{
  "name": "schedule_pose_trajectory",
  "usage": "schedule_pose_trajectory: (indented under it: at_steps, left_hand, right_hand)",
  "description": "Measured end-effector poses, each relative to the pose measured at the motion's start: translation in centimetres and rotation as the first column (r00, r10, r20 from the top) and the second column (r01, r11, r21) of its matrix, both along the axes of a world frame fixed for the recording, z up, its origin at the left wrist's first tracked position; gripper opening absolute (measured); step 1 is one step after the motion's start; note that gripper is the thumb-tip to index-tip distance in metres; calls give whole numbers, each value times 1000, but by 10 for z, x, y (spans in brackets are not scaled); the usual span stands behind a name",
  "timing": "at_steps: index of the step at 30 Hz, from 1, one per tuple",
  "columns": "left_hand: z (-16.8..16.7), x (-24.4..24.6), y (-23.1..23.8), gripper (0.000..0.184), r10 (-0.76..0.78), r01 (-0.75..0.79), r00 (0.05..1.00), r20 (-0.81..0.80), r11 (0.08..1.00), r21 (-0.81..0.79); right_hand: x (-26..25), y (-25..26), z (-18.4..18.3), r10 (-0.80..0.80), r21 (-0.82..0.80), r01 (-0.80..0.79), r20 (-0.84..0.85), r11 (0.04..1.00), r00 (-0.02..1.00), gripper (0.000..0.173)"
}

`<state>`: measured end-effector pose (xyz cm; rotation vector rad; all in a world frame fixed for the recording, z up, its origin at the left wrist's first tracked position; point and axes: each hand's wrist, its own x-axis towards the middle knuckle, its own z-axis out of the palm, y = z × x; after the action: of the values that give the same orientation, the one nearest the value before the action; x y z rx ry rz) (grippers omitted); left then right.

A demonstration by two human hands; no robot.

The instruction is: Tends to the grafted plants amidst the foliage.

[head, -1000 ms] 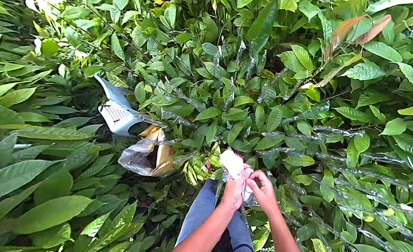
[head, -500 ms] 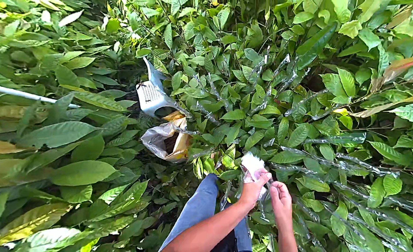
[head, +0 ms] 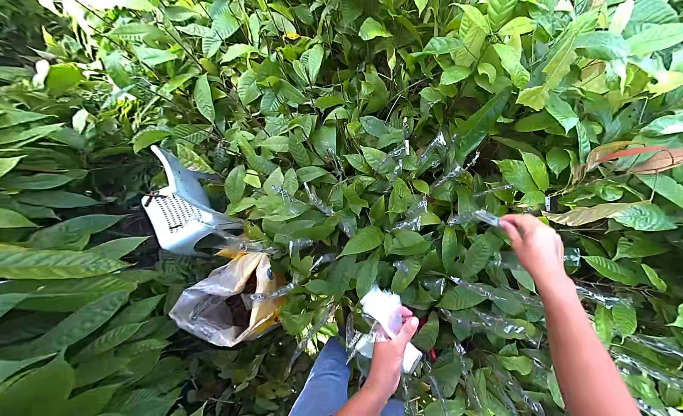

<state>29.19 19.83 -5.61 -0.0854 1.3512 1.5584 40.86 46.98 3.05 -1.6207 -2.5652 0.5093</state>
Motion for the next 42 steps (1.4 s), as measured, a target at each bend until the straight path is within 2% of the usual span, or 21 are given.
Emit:
schedule_pose_trajectory:
  at_steps: [4, 7, 13, 19, 26, 31, 35, 42]
  left_hand:
    - [-6, -11, -9, 18, -97, 97, 993, 63, 995, -1]
    - [-6, -21, -14, 17, -178, 178, 981, 80, 984, 15]
    - [-12, -40, -21, 17, -232, 232, 967, 107, 973, 13]
    - [-15, -52, -25, 18, -253, 257, 959, 125, 966, -13]
    - [-23, -59, -27, 18, -236, 238, 962, 139, 971, 0]
    - [-22, -61, -25, 19, -205, 209, 962, 182, 978, -5]
    - [-26, -58, -27, 18, -229, 233, 956, 186, 972, -2]
    - [-30, -59, -29, 18, -230, 235, 953, 196, 972, -3]
  right_hand:
    - [-52, 96, 13, -47, 54, 32, 303, 998, 952, 30]
    - [-85, 134, 4, -46, 45, 28, 457, 999, 888, 29]
    - [-132, 157, -7, -87, 10, 104, 627, 995, 774, 31]
    - [-172, 151, -1, -98, 3, 145, 753, 989, 650, 30]
    - [-183, 156, 6, -105, 17, 155, 812, 988, 574, 27]
    - [-181, 162, 4, -90, 6, 145, 805, 989, 587, 39]
    - [-177, 168, -3, -70, -18, 148, 822, 989, 565, 41]
    - [-159, 193, -2, -32, -33, 87, 759, 996, 650, 38]
